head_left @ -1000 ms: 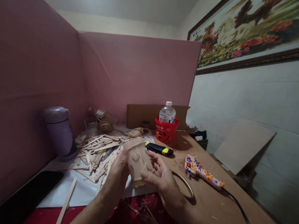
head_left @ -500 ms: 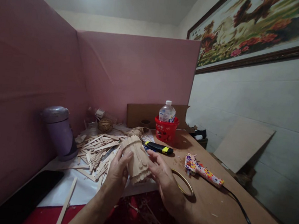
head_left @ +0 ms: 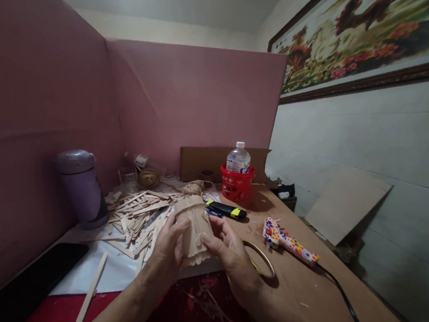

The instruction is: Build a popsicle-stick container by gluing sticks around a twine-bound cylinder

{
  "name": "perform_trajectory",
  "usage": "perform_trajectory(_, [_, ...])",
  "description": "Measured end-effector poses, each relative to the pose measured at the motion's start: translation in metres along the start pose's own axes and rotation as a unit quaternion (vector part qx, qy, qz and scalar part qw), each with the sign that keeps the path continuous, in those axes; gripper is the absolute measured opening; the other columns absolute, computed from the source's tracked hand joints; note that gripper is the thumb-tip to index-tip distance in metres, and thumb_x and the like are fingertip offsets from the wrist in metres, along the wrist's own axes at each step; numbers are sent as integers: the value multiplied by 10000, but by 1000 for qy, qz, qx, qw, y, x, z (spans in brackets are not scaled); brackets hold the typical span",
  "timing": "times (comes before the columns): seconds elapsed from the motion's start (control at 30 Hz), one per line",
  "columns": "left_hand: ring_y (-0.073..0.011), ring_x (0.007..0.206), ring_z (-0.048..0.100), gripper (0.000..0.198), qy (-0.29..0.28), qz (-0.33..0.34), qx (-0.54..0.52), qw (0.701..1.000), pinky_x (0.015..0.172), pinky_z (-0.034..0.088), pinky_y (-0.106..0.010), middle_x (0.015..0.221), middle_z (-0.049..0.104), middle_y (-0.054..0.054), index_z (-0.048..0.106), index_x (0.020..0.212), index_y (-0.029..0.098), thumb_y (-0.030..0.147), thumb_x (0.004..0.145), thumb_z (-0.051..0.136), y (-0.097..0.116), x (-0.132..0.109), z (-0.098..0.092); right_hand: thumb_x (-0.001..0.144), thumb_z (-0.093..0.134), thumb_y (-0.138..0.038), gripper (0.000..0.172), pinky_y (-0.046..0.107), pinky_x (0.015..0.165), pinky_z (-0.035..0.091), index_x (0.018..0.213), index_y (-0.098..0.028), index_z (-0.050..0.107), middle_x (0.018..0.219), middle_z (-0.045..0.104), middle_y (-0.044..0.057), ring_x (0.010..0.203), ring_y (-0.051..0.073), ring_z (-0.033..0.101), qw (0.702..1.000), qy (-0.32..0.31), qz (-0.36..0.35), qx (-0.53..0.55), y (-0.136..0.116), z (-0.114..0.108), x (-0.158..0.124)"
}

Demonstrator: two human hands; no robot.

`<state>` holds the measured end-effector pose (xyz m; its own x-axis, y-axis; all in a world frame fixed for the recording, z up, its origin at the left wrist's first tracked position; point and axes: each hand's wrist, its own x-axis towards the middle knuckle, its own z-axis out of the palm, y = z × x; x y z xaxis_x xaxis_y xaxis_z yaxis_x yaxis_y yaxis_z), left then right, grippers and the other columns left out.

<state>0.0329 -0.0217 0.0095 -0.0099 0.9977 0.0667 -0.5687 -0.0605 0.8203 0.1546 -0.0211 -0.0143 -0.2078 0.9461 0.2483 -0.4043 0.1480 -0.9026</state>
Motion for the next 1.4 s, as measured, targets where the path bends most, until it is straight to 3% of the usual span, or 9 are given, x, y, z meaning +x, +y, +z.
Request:
perform_trajectory(0.27, [-266,915,678,519,15,8,-2,1000,803,540,-354,993,724,-101,572,1173,149,267,685,705,-5,2,-1,773,691,-377,488,423,939,429,1175,-160,519,1170,621,116,1083,271,573,1000,7,1,-9,-1,2,-2])
perform_trajectory(0.4, [-293,917,692,436,-27,-65,-32,997,807,547,-385,973,739,-141,597,1176,96,308,794,606,-2,3,-9,796,645,-496,517,427,959,422,1164,-162,506,1231,585,137,1149,288,544,1000,8,3,-28,0,0,3])
perform_trajectory(0.5, [-302,884,707,418,-50,-85,-71,993,821,546,-410,918,753,-148,601,1186,74,305,842,537,-1,8,-16,799,597,-589,569,415,947,442,1167,-167,494,1222,585,142,1157,288,547,997,15,-23,-70,5,-3,3])
perform_trajectory(0.6, [-292,891,710,422,-37,-71,-111,991,864,532,-408,915,760,-134,578,1225,76,259,849,517,1,11,-18,759,682,-524,633,394,910,481,1248,-196,450,1238,584,123,1113,274,585,987,-8,-61,-148,8,-3,-2])
perform_trajectory(0.8, [-272,935,703,399,-52,-87,-152,983,935,500,-401,950,759,-120,581,1228,79,244,875,495,1,10,-16,791,669,-327,619,447,983,458,1334,-216,395,1309,556,113,1174,277,552,936,49,-100,-333,9,4,-10])
perform_trajectory(0.97, [-245,997,682,375,-41,-66,-132,988,950,496,-365,975,755,-94,570,1241,112,222,888,512,-4,15,-20,746,627,-197,638,445,1020,446,1333,-203,378,1318,519,122,1221,274,507,860,122,-233,-438,20,2,-6])
perform_trajectory(1.1, [-242,1011,675,398,-35,-43,-93,994,914,518,-335,1024,741,-98,563,1233,135,245,853,603,-5,13,-20,718,618,-172,631,466,1009,458,1304,-178,386,1270,522,143,1194,296,511,808,127,-295,-494,26,0,-7])
perform_trajectory(1.23, [-266,977,682,470,-50,-45,-61,996,865,540,-374,1014,733,-104,530,1225,162,205,783,684,-2,6,-16,726,629,-178,634,499,977,473,1305,-165,371,1269,510,172,1189,322,509,781,119,-310,-529,27,-1,-11])
perform_trajectory(1.4, [-251,900,692,495,-40,-28,-43,998,805,553,-368,971,722,-89,514,1163,172,165,716,726,0,4,-15,721,697,-241,691,497,949,486,1323,-158,370,1287,511,190,1200,343,512,770,98,-297,-556,27,-4,-12])
